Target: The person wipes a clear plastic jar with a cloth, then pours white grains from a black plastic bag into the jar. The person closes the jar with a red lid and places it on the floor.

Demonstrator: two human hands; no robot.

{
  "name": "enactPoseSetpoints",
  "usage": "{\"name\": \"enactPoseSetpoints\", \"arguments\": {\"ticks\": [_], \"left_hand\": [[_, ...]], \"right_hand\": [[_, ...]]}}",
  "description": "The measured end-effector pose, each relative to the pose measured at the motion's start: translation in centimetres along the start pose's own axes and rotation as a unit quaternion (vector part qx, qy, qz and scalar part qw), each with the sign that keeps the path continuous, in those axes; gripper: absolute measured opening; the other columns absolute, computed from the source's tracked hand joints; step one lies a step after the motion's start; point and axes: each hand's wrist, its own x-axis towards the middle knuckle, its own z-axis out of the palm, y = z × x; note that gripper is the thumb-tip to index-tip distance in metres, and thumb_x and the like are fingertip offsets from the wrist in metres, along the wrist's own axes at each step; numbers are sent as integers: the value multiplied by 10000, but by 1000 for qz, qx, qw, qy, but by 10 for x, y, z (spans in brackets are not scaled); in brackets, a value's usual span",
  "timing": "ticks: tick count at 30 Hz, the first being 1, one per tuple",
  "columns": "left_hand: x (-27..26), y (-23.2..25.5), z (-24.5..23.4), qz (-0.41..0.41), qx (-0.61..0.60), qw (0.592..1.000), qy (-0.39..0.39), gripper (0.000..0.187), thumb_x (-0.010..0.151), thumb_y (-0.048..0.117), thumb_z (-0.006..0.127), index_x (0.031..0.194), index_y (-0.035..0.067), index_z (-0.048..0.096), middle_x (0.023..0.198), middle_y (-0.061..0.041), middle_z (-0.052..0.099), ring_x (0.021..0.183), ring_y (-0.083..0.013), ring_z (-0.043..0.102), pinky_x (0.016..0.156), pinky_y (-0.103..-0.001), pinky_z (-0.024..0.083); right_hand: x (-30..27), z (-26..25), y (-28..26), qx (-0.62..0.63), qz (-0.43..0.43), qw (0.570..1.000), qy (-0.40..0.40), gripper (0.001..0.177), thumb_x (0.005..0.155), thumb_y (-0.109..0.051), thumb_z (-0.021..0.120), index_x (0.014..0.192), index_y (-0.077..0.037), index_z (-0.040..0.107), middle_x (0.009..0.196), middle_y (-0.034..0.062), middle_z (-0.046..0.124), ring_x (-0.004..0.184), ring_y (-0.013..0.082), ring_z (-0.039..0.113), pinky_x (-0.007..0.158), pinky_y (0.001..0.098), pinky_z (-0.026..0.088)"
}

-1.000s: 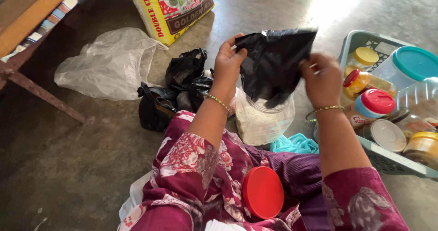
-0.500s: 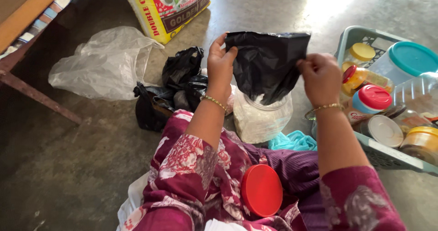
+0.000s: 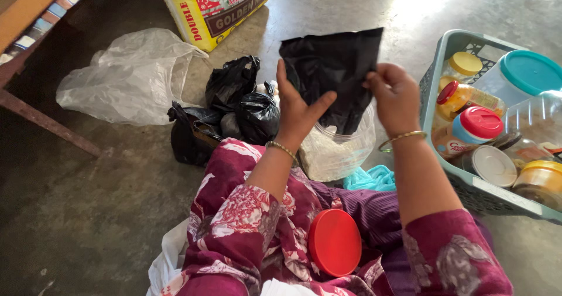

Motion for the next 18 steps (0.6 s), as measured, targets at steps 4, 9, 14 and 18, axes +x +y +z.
{"name": "enactPoseSetpoints", "arguments": {"ticks": [4,9,14,18], "left_hand": [[-16,0,-11,23,79,996,27,1309,707,484,925,1584,-91,141,1589,-328,323,1498,-420,360,1256,-457,299],[-18,5,-15,-54,130,990,-10,885,710,427,902,1358,-35,515,1253,-235,647,1163,-361,637,996,-421,504],[-12,-23,-26,-213,61,972,83,344,865,269,773,1059,-5,699,945,-148,759,854,-286,737,804,-374,551],[-13,-47,-38,-202,-3,969,144,313,863,210,756,1065,-19,690,960,-139,771,855,-252,733,820,-354,543]], "right_hand": [[0,28,-24,-63,-26,998,-11,146,957,-92,727,1079,-11,718,1003,121,702,863,169,680,757,307,555],[-2,55,-52,18,-94,980,-175,250,964,-63,684,1211,-28,670,1126,93,711,1071,170,648,940,311,519],[-11,52,-43,43,-14,990,-133,298,987,-47,613,1281,-78,655,1158,61,734,1044,145,673,927,305,544],[-24,21,-2,-37,19,998,38,199,991,-55,622,1148,-86,741,1139,72,743,1081,166,722,952,317,573]]}}
